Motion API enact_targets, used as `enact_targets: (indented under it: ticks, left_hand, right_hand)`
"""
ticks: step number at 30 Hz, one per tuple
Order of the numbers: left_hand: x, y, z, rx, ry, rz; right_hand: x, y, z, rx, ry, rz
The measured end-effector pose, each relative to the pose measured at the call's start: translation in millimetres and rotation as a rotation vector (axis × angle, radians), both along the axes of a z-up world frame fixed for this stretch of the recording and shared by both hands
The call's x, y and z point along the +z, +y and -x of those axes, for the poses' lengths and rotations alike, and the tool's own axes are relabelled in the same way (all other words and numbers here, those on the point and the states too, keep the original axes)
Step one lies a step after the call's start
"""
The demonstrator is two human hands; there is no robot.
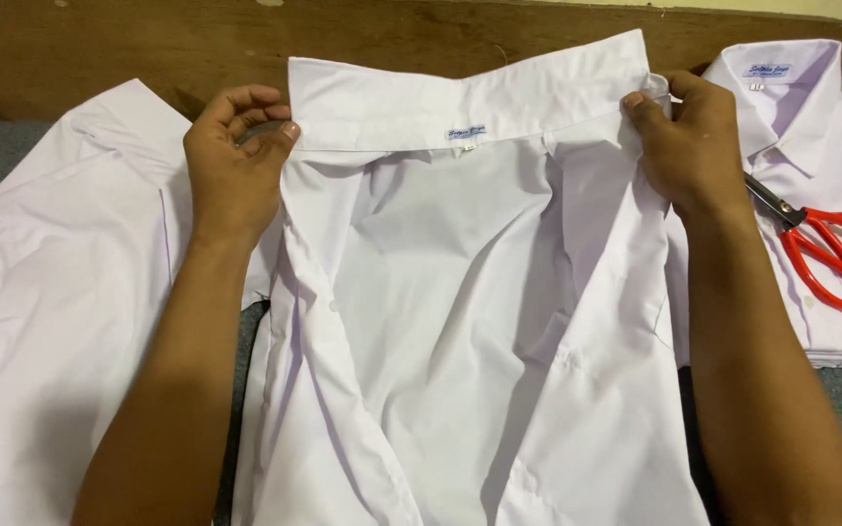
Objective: Inspecting a white school shirt and using scissors to trim loose threads from the collar and seams.
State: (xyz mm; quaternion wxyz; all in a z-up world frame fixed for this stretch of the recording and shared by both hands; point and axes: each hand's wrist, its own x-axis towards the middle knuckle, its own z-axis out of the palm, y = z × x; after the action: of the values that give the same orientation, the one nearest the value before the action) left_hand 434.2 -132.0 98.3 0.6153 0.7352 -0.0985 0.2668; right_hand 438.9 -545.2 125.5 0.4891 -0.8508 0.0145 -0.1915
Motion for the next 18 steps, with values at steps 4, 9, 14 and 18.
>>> enact_targets:
  ticks: [4, 9, 14, 18]
  left_hand:
    - [9.9, 2.0, 7.0, -0.076, 0.049, 0.018]
    - [18.2, 4.5, 11.0, -0.133, 0.128, -0.002]
    - [15.2, 6.6, 8.5, -0.213, 0.2, 0.103]
    - [19.2, 2.4, 12.4, -0.299, 0.371, 0.336]
  right_hand:
    - [-1.0, 0.2, 1.3, 0.024, 0.042, -0.031]
    - [0.8, -0.3, 1.3, 0.029, 0.024, -0.024]
    - [15.2, 8.8, 14.4, 0.103, 0.053, -0.135]
    - [18.3, 3.6, 12.1, 0.079, 0.124, -0.226]
